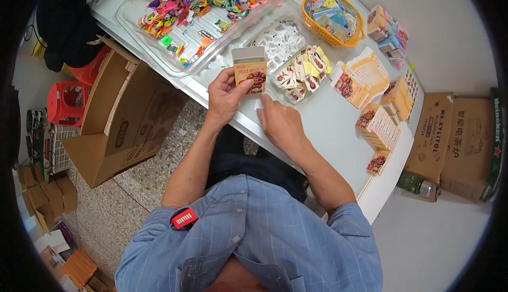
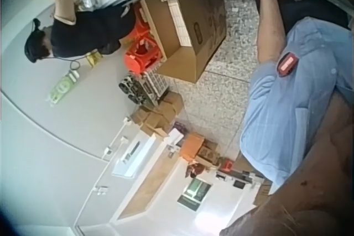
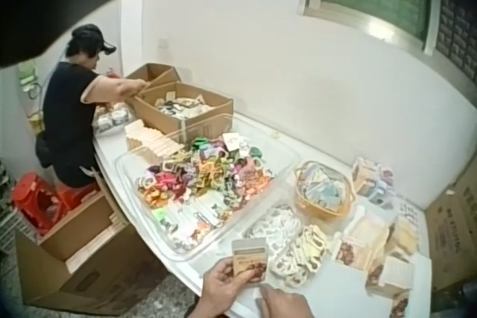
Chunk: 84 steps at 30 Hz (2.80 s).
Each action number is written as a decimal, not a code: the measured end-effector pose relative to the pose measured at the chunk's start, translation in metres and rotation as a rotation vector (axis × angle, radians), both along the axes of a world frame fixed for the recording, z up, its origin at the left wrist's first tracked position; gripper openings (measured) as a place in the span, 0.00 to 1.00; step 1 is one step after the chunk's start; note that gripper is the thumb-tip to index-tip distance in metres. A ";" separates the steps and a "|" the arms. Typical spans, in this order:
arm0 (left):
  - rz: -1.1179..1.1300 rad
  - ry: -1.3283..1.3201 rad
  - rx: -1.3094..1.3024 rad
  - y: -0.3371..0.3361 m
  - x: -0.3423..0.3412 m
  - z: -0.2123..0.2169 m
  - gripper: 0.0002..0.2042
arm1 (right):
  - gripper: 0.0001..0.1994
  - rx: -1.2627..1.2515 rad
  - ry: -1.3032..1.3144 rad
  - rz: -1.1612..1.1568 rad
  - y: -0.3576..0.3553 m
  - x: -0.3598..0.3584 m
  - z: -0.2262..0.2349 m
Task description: Packaging small items and cards into paper envelopes on a desk.
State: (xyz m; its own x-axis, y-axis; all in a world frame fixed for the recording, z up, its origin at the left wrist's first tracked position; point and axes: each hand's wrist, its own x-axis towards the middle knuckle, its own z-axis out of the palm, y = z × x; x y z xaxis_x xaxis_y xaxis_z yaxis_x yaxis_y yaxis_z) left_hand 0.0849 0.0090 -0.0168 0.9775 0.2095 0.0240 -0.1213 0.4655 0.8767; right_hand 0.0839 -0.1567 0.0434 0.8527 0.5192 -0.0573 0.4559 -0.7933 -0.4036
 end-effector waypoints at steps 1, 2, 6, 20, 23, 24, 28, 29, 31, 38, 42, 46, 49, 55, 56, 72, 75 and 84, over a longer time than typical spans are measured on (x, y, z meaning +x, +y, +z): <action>0.002 -0.008 0.006 0.000 0.000 -0.002 0.16 | 0.14 -0.068 0.049 -0.013 0.002 0.002 -0.004; 0.003 -0.009 0.005 -0.001 0.000 -0.001 0.16 | 0.14 -0.069 0.047 -0.012 0.000 0.003 -0.010; -0.017 -0.005 -0.014 0.000 0.000 0.002 0.16 | 0.10 0.148 0.085 -0.041 -0.007 0.004 -0.016; -0.104 -0.074 -0.001 -0.002 -0.001 -0.009 0.18 | 0.09 0.330 -0.106 0.051 0.005 0.069 0.075; -0.101 -0.052 0.079 -0.002 -0.001 -0.011 0.18 | 0.11 0.134 -0.136 0.232 0.003 0.080 0.081; -0.098 -0.051 0.078 -0.001 -0.002 -0.011 0.18 | 0.12 0.064 -0.092 0.279 0.004 0.082 0.084; -0.100 -0.017 0.070 0.001 -0.003 -0.006 0.18 | 0.13 -0.098 0.070 0.312 0.012 0.086 0.110; -0.108 0.020 0.040 0.001 -0.003 -0.004 0.19 | 0.12 -0.127 0.038 0.322 0.011 0.091 0.113; -0.090 -0.002 0.050 0.001 -0.004 -0.010 0.19 | 0.12 -0.158 0.009 0.340 0.011 0.103 0.118; -0.063 0.032 0.201 0.002 -0.003 0.001 0.18 | 0.13 0.198 -0.471 0.346 0.065 0.219 0.105; -0.054 0.023 0.026 -0.002 -0.001 -0.007 0.18 | 0.14 -0.051 -0.399 0.431 0.116 0.299 0.062; -0.047 -0.011 -0.075 -0.005 0.001 -0.002 0.19 | 0.11 -0.280 -0.391 0.639 0.117 0.347 0.036; -0.056 0.023 0.016 0.000 -0.002 -0.007 0.19 | 0.10 -0.290 -0.248 0.471 0.123 0.339 0.044; -0.102 0.061 0.018 0.004 -0.003 -0.005 0.19 | 0.14 -0.036 -0.246 0.432 0.103 0.348 0.059; -0.098 0.048 0.021 0.004 -0.002 -0.004 0.19 | 0.15 0.088 -0.059 0.415 0.103 0.346 0.060; -0.088 -0.031 -0.118 0.001 0.001 -0.010 0.20 | 0.06 0.622 0.196 0.420 0.035 0.167 0.104; -0.085 -0.044 -0.085 0.001 0.001 -0.009 0.19 | 0.06 0.506 -0.096 0.471 0.017 0.139 0.082; -0.096 -0.023 0.175 0.000 -0.014 0.014 0.18 | 0.07 0.281 -0.150 0.499 -0.009 0.094 0.076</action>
State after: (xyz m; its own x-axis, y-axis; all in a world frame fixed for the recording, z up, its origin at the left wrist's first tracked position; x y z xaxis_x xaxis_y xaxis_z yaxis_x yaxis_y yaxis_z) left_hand 0.0707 0.0094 -0.0032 0.9916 0.1057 0.0740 -0.1041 0.3170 0.9427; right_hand 0.1774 -0.1660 0.1196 0.4897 0.8376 0.2423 0.8147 -0.3405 -0.4694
